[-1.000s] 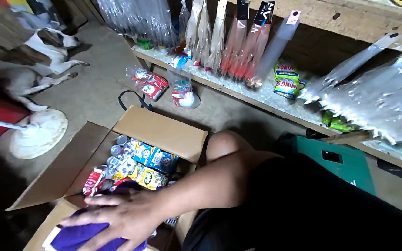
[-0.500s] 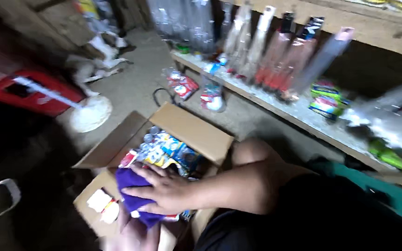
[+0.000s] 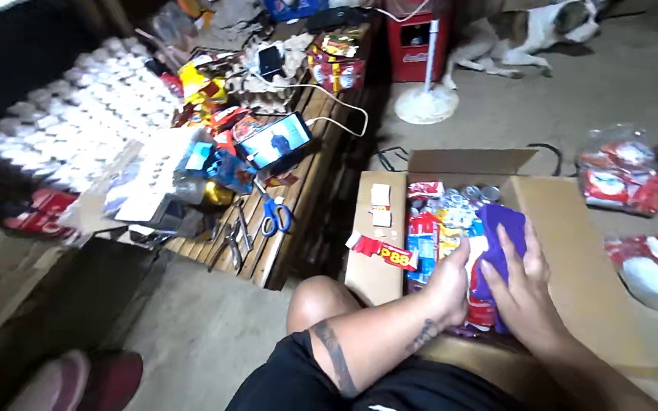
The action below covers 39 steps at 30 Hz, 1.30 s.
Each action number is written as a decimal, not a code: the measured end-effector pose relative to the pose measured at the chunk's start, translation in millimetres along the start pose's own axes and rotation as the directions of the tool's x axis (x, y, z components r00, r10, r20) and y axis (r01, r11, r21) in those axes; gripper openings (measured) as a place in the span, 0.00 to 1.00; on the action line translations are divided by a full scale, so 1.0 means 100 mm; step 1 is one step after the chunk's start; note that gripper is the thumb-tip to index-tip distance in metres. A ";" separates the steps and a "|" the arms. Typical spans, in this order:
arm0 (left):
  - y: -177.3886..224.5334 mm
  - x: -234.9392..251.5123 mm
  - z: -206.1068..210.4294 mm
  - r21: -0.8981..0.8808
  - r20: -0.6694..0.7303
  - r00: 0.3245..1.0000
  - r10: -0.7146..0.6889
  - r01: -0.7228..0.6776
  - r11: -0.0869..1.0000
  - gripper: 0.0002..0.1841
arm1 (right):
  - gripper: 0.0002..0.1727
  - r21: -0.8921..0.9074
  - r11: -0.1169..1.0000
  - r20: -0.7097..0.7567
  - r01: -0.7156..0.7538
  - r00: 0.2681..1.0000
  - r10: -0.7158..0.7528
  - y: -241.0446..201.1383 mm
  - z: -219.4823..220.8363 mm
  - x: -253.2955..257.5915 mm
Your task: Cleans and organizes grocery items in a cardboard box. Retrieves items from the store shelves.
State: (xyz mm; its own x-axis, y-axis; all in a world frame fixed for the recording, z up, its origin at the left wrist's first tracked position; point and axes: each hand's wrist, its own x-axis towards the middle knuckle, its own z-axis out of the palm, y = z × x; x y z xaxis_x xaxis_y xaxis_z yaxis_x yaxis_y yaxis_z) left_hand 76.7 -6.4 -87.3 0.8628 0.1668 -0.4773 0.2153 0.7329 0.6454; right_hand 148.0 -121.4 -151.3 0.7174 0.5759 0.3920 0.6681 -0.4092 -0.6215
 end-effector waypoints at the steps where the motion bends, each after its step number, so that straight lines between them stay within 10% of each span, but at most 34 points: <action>1: 0.02 0.01 -0.01 0.006 -0.028 1.000 0.011 -0.011 1.000 0.34 | 0.37 -0.038 0.997 0.001 0.069 0.998 -0.069 -0.02 0.05 -0.05; 4: -0.02 0.01 -0.04 0.079 0.003 0.999 0.049 -0.050 0.996 0.36 | 0.40 -0.057 0.987 0.039 0.148 0.989 -0.146 0.00 0.07 -0.08; 8: -0.17 -0.01 -0.09 0.116 0.163 0.985 0.056 -0.076 0.990 0.36 | 0.49 0.220 0.970 0.089 -0.098 0.993 0.081 0.05 -0.06 0.09; 16: -0.06 -0.07 -0.06 0.023 0.183 0.983 0.030 -0.034 0.999 0.35 | 0.33 0.345 0.868 0.130 -0.358 0.934 0.334 0.06 -0.17 0.27; 23: -0.06 -0.06 -0.07 0.039 0.067 0.996 0.064 -0.066 0.997 0.36 | 0.34 0.294 0.915 -0.057 -0.278 0.950 0.307 0.26 -0.36 0.42; 28: 0.01 -0.01 -0.09 -0.065 -0.116 0.986 0.123 -0.131 0.989 0.38 | 0.37 0.188 0.982 0.061 0.031 0.997 -0.043 -0.15 -0.37 0.16; 39: -0.13 -0.03 -0.07 0.019 0.212 0.975 0.061 -0.067 0.998 0.37 | 0.31 0.080 0.994 -0.030 0.072 0.997 -0.070 0.06 -0.24 0.17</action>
State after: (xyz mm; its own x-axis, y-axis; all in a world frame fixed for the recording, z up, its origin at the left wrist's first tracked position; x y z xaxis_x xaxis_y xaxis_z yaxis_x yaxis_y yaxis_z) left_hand 68.0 -12.1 -98.5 0.9517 0.0677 -0.2994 0.1658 0.7075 0.6870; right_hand 168.4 -131.0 -132.1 0.6744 0.5815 0.4550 0.7003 -0.3086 -0.6437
